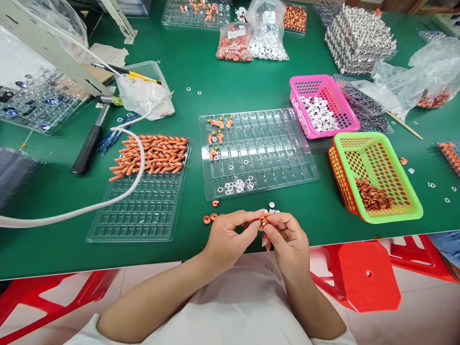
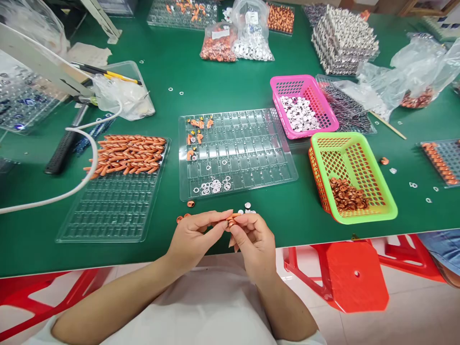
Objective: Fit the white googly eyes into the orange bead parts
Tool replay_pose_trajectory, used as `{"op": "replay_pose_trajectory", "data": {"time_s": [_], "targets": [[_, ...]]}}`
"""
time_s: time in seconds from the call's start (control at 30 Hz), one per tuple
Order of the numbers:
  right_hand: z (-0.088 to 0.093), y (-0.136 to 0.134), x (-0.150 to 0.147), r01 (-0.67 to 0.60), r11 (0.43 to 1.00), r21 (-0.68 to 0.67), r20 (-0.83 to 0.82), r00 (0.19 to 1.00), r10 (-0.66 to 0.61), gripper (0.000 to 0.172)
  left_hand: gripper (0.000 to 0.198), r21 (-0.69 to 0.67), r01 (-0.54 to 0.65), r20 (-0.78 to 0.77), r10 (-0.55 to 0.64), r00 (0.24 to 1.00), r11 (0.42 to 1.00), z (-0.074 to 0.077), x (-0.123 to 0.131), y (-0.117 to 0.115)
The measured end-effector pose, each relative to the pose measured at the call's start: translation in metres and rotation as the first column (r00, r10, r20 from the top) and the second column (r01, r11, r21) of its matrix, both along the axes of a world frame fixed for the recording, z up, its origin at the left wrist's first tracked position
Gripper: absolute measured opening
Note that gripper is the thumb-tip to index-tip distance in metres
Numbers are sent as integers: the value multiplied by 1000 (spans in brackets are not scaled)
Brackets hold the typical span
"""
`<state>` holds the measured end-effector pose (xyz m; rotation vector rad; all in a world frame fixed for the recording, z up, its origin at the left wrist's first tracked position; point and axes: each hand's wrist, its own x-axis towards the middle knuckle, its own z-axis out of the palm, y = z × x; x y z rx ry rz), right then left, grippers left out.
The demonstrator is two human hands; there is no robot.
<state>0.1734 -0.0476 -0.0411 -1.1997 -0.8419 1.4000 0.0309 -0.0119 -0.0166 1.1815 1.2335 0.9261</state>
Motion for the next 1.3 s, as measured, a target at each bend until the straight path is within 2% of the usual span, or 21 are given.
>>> {"op": "replay_pose_trajectory", "data": {"time_s": [0.27, 0.53, 0.8, 1.0, 1.17, 1.3], "targets": [[-4, -2, -6, 43, 997, 57, 41, 998, -46, 10, 25, 149, 2, -52, 6, 999, 989, -2, -1, -3], [-1, -3, -11, 79, 983, 165, 155, 982, -105, 11, 25, 200, 1, -39, 7, 999, 980, 1, -1, -5], [-5, -6, -11, 39, 964, 264, 279, 953, -115, 14, 25, 289, -41, -37, 54, 998, 956, 1, 0, -3], [-3, -5, -6, -85, 905, 418, 475, 869, -137, 28, 22, 210, -46, -26, 53, 998, 977, -1, 0, -4], [-1, -3, -8, -67, 899, 433, 530, 826, -194, 27, 21, 177, -42, -16, 45, 999, 983, -3, 0, -6], [-2, -3, -8, -27, 907, 420, 516, 829, -214, 26, 26, 201, 41, -13, -40, 999, 979, -4, -2, -7]]}}
